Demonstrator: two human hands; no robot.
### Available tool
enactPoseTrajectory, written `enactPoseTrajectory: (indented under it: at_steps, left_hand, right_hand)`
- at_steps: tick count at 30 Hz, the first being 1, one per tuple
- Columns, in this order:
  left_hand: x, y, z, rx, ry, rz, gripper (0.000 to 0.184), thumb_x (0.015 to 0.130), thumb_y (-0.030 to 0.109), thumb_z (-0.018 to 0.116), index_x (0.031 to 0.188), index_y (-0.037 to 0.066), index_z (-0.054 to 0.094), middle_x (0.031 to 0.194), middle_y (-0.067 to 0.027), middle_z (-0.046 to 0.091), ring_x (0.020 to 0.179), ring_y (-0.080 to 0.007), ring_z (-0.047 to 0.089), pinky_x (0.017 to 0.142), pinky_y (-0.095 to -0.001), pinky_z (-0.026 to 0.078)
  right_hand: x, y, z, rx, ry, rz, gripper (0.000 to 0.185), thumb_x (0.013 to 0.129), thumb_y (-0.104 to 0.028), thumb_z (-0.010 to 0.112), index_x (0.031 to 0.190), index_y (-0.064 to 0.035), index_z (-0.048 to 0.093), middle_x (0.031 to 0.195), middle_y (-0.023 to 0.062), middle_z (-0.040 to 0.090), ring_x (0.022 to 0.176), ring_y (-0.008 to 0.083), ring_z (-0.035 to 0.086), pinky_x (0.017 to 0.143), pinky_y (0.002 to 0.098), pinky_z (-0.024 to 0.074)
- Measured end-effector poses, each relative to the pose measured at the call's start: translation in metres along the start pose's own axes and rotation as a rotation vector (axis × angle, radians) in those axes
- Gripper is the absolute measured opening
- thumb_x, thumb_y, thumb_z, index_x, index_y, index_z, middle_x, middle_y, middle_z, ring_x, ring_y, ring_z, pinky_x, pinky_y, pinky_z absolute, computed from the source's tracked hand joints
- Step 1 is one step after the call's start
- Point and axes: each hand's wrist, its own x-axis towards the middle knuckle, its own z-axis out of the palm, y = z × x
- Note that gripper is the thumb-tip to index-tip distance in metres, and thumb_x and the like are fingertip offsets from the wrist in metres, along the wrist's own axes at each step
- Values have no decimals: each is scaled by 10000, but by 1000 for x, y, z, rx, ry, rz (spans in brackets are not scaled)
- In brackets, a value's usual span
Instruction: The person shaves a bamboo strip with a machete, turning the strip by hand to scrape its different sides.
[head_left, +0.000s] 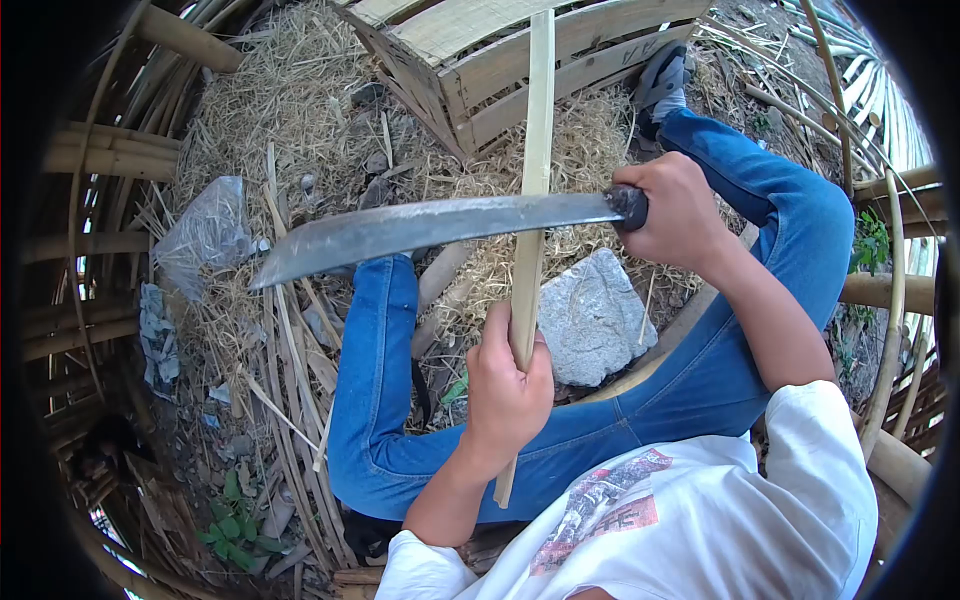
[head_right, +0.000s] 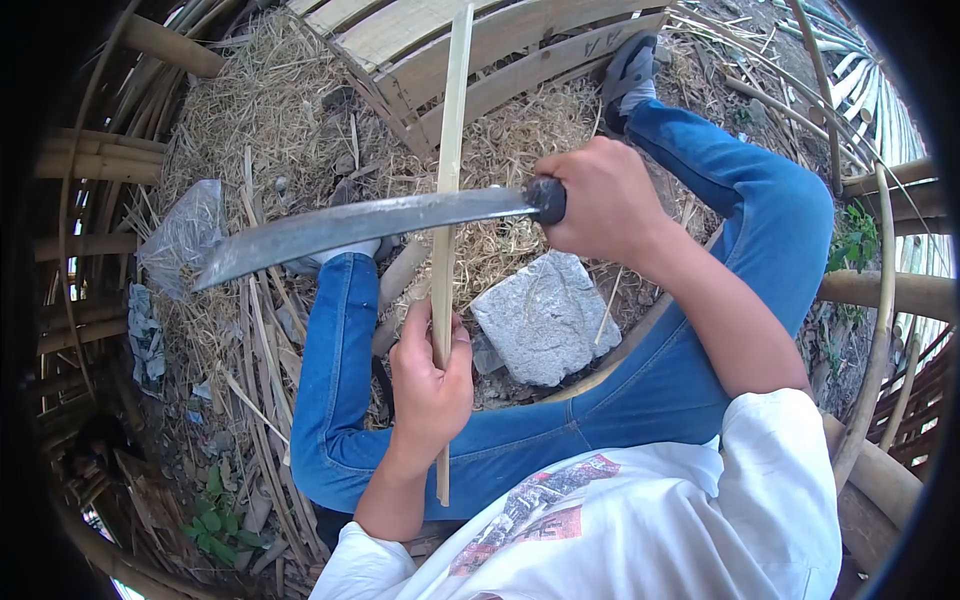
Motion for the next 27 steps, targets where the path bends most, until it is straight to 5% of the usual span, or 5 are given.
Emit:
enactPoseTrajectory:
  at_steps: [7, 10, 13, 19, 27]
  left_hand:
    - [-5, -1, 4, 10, 20, 47, 150, 881, -24, 571, 1014, -18, 501, 615, -133, 537, 494, -237, 581, 490, -379, 429]
    - [-7, -3, 4, 11, 6, 45, 200, 894, -41, 581, 1086, -60, 528, 660, -32, 529, 539, -55, 465, 473, -255, 349]
    - [-10, -2, 1, 18, -3, 51, 198, 897, -34, 586, 1084, -62, 526, 645, -30, 514, 545, -39, 458, 464, -251, 338]
    - [-18, 0, 10, -1, -91, 114, 199, 887, -28, 580, 1080, -39, 535, 641, -100, 542, 503, -157, 566, 483, -323, 411]
    - [-12, 1, 4, 12, -42, 39, 162, 895, -2, 570, 1052, -25, 535, 640, -136, 571, 509, -209, 601, 493, -354, 434]
  right_hand:
    - [0, -11, 0, -58, -6, -6, 152, 552, -163, 702, 681, -87, 674, 622, 142, 633, 671, 372, 657, 670, 468, 540]
    - [3, -5, 0, -157, 3, -23, 162, 548, -174, 712, 675, -83, 668, 619, 139, 632, 670, 369, 664, 662, 465, 542]
    - [4, 2, -1, -141, 29, -11, 163, 580, -178, 715, 711, -83, 697, 634, 145, 641, 668, 371, 663, 664, 462, 545]
    - [18, 56, -37, -197, 407, 90, 152, 702, -158, 685, 778, -30, 718, 682, 205, 650, 686, 397, 660, 660, 448, 530]
    - [5, 3, -9, -57, -8, 63, 158, 626, -150, 699, 744, -46, 712, 648, 198, 625, 665, 405, 639, 662, 452, 531]
